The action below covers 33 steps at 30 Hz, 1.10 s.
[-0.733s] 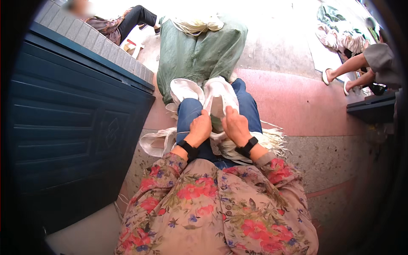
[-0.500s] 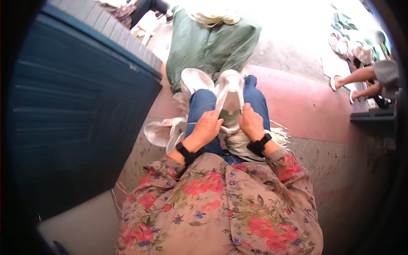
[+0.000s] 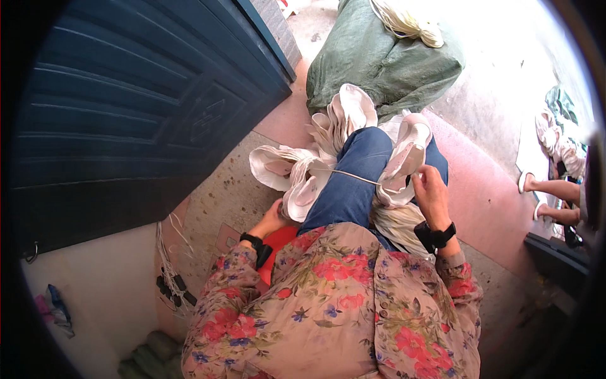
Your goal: The recorder is taking white laces from a bundle and lacing them into white and pink sneakers.
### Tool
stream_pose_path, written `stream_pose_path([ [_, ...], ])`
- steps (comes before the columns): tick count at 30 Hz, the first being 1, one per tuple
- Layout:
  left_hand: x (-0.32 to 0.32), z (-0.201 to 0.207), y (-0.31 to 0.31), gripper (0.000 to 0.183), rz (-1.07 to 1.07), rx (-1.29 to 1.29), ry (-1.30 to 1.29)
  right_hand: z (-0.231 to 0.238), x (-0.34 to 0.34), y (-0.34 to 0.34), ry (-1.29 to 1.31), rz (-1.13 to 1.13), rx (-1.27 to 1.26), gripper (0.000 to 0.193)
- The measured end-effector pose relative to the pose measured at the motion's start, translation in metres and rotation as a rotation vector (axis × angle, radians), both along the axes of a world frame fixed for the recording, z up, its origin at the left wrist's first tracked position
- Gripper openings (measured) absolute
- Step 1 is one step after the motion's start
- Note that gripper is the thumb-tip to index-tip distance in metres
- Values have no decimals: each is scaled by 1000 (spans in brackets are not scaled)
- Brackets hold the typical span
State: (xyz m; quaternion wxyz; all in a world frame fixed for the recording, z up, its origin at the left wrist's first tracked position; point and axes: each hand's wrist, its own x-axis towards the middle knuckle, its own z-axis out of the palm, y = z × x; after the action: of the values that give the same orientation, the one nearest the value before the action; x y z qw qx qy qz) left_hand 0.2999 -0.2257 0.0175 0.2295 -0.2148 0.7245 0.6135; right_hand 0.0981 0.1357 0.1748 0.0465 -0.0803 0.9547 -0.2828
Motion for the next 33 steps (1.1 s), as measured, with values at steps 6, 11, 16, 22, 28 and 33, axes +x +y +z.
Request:
stream_pose_path([
  [6, -75, 27, 24, 45, 406, 435, 7, 15, -7, -67, -144, 537, -248, 15],
  [11, -160, 42, -31, 45, 804, 864, 339, 1, -5, -113, -229, 763, -314, 17],
  [16, -166, -13, -60, 62, 430, -387, 373, -10, -4, -108, -305, 754, -246, 16],
  [22, -100, -97, -65, 103, 943, -149, -446, -1, -9, -73, -328, 538, -226, 17],
  [28, -91, -107, -73, 83, 1089, 62, -451, 2, -7, -58, -424, 396, -228, 16],
  [33, -86, -126, -72, 46, 915, 110, -603, 6, 3, -39, -399, 343, -350, 14],
])
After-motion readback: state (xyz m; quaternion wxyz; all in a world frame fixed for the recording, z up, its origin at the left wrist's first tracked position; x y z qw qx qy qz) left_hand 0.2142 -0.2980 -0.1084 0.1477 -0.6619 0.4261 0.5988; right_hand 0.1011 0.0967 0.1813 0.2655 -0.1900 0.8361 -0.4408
